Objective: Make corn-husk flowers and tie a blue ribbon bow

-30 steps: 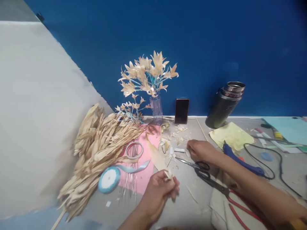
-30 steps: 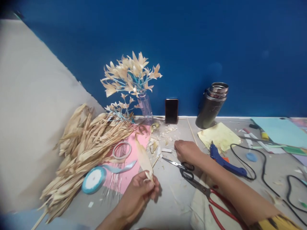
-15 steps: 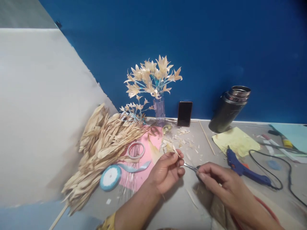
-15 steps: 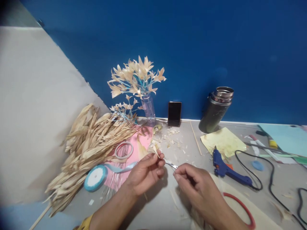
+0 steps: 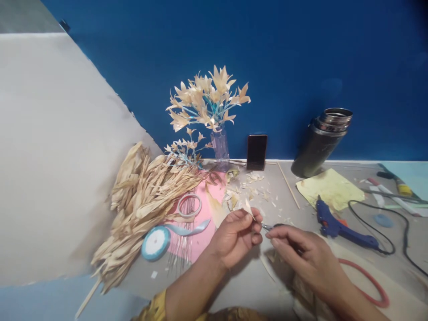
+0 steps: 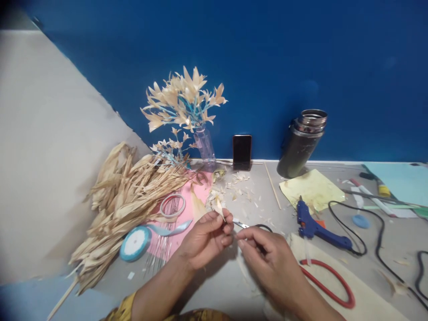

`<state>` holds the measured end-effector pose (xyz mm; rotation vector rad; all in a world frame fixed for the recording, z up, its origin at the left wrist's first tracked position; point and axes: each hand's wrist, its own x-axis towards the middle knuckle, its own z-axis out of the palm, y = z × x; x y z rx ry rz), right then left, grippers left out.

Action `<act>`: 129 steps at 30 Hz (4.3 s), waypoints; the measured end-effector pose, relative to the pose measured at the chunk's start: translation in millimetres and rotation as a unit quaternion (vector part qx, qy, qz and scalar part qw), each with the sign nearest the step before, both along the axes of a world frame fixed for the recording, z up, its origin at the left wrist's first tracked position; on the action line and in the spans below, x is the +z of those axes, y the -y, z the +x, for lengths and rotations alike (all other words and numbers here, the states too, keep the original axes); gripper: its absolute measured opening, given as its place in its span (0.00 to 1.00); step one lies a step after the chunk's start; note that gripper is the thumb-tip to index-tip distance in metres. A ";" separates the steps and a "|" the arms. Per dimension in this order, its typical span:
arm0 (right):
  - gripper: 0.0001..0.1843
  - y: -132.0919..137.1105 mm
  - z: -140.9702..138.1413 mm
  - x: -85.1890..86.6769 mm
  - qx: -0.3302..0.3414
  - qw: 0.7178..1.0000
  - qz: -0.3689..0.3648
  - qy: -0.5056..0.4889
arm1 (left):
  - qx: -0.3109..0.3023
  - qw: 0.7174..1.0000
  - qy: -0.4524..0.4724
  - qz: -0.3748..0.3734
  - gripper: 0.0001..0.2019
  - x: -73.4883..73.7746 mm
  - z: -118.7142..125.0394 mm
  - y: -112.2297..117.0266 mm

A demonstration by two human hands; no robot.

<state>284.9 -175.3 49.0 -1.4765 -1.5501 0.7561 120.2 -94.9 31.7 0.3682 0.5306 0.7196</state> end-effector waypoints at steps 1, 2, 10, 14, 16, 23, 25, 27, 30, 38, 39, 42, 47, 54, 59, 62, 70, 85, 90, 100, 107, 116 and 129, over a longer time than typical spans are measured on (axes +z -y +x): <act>0.14 -0.2 -0.1 -0.5 0.000 1.000 0.002 0.000 | -0.001 1.000 0.000 -0.001 0.13 -0.6 0.0 0.2; 0.14 -0.2 -0.2 -1.2 0.000 1.000 0.004 0.001 | -0.002 1.000 0.001 -0.002 0.13 -1.1 0.0 0.4; 0.14 0.6 -0.6 -3.2 0.001 1.000 0.006 0.012 | 0.002 1.000 -0.023 0.019 0.15 -2.3 -0.7 1.0; 0.15 0.7 -3.9 -4.2 -0.013 1.000 -0.003 0.000 | 0.022 0.998 -0.042 0.042 0.16 -1.5 1.4 2.6; 0.15 0.8 -6.6 -5.5 -0.020 1.000 -0.005 -0.005 | 0.027 0.998 -0.042 0.041 0.16 -1.0 3.2 4.0; 0.15 1.8 -12.3 -13.8 -0.036 0.999 0.021 -0.002 | 0.032 0.998 -0.038 0.036 0.14 -2.1 7.4 8.9; 0.15 1.6 -12.5 -16.3 -0.038 0.999 0.038 0.008 | 0.032 0.998 -0.031 0.035 0.13 -2.9 7.9 9.6; 0.15 1.3 -12.5 -17.9 -0.040 0.997 0.059 0.024 | 0.038 0.998 -0.020 0.038 0.12 -3.1 8.3 10.1; 0.13 0.9 -12.0 -18.7 -0.037 0.994 0.088 0.045 | 0.044 0.998 -0.002 0.048 0.12 -2.2 8.4 11.0; 0.13 1.4 -10.3 -24.5 -0.016 0.987 0.126 0.103 | 0.062 0.996 -0.023 0.051 0.15 -3.6 8.6 14.8; 0.13 1.6 -10.2 -25.3 -0.014 0.985 0.130 0.109 | 0.062 0.996 -0.031 0.050 0.16 -4.3 8.6 14.8; 0.13 2.3 -9.8 -26.1 -0.015 0.983 0.139 0.119 | 0.059 0.996 -0.046 0.051 0.18 -6.6 8.3 13.9; 0.13 3.1 -11.3 -25.1 -0.019 0.985 0.145 0.095 | 0.062 0.993 -0.066 0.081 0.18 -11.5 8.9 13.7; 0.13 3.6 -14.3 -23.6 -0.023 0.987 0.143 0.064 | 0.065 0.992 -0.062 0.090 0.16 -17.4 11.8 16.4; 0.13 4.6 -15.2 -22.2 -0.025 0.986 0.151 0.066 | 0.062 0.991 -0.071 0.091 0.16 -20.1 12.9 17.9; 0.13 4.1 -14.8 -21.8 -0.025 0.986 0.153 0.064 | 0.064 0.990 -0.073 0.103 0.16 -20.6 12.8 19.0; 0.10 1.4 -8.3 -28.4 -0.024 0.958 0.255 0.128 | 0.048 0.961 -0.124 0.243 0.20 -11.1 3.5 17.7; 0.10 4.6 -11.3 -31.0 0.002 0.955 0.255 0.150 | 0.121 0.977 -0.092 0.149 0.19 -9.4 4.7 15.2; 0.12 7.1 -11.7 -27.2 -0.004 0.960 0.237 0.149 | 0.088 0.982 -0.077 0.148 0.19 -7.1 2.2 13.2; 0.12 8.7 -11.4 -21.2 -0.027 0.973 0.193 0.125 | 0.071 0.982 -0.075 0.160 0.18 -10.6 2.6 14.3; 0.13 8.1 -10.8 -20.7 -0.021 0.972 0.189 0.138 | 0.080 0.976 -0.090 0.183 0.17 -10.9 2.5 14.3; 0.13 8.9 -9.7 -19.0 -0.018 0.971 0.187 0.145 | 0.084 0.975 -0.099 0.182 0.18 -9.6 3.1 14.6; 0.13 10.0 -9.5 -19.1 -0.022 0.973 0.183 0.138 | 0.088 0.976 -0.098 0.174 0.18 -10.5 4.1 14.0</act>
